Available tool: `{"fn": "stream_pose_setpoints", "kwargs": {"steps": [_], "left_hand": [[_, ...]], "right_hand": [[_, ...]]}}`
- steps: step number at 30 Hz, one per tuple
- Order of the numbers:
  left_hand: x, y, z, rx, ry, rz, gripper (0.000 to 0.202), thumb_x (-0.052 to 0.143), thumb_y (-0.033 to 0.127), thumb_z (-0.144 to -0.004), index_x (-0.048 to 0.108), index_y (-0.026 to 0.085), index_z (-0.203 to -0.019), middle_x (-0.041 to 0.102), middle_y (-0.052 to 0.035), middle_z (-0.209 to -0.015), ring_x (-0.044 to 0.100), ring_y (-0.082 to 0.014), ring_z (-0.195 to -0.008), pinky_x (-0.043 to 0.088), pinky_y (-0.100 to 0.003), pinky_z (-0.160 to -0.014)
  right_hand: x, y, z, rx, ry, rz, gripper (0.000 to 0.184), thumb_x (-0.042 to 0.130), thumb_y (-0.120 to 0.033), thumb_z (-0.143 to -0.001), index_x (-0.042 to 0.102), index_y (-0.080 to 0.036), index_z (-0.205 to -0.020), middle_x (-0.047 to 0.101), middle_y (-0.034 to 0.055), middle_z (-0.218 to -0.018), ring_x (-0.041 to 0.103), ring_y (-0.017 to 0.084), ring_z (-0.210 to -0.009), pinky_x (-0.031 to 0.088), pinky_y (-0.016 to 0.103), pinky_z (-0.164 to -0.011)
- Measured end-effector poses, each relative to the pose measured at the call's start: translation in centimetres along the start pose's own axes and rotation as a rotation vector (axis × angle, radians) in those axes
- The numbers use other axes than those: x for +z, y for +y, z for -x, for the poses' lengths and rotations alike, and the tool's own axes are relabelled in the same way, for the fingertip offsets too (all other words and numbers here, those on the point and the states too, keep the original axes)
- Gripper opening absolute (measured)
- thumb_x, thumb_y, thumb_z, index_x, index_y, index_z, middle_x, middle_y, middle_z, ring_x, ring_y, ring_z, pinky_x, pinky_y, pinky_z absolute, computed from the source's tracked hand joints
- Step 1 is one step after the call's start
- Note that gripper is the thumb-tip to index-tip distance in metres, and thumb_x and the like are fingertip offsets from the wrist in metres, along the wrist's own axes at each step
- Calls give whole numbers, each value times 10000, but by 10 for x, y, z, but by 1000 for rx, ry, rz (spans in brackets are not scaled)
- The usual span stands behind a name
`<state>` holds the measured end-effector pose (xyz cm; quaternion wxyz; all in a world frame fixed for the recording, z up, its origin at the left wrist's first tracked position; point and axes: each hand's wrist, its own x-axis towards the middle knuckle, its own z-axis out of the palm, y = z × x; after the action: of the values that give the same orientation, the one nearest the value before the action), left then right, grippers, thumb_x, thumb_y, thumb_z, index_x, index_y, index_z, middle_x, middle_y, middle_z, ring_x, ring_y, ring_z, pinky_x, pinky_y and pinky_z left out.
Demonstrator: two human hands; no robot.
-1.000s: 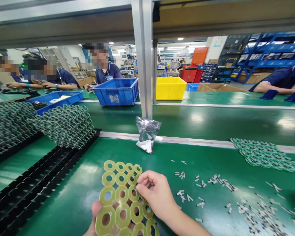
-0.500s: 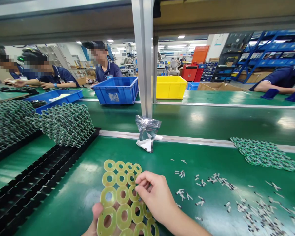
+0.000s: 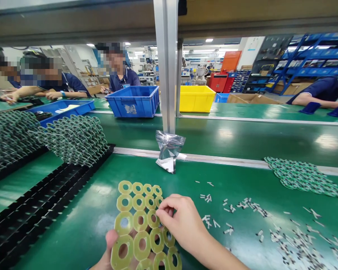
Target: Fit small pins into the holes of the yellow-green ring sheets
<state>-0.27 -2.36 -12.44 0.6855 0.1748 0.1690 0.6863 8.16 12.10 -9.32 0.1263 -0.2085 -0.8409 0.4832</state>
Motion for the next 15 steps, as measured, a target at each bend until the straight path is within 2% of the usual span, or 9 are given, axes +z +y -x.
{"fn": "stream_pose_setpoints", "kwargs": {"steps": [7, 15], "left_hand": [[-3, -4, 0, -5, -11, 30, 632, 504, 651, -645, 556, 243, -1125, 543, -51, -1204, 327, -296, -1241, 108, -459, -1067], [-4, -1, 1, -45, 56, -23, 740, 526, 682, -596, 510, 212, -1169, 535, -88, -1207, 297, -313, -1255, 121, -490, -1061]], "right_hand": [[7, 3, 1, -19, 9, 37, 172, 506, -148, -743, 610, -188, -612, 573, -8, -615, 503, 101, -538, 368, 204, -502], [10, 2, 2, -12, 10, 64, 179, 521, -160, -747, 600, -184, -588, 570, -7, -599, 501, 107, -546, 353, 213, -503]]}}
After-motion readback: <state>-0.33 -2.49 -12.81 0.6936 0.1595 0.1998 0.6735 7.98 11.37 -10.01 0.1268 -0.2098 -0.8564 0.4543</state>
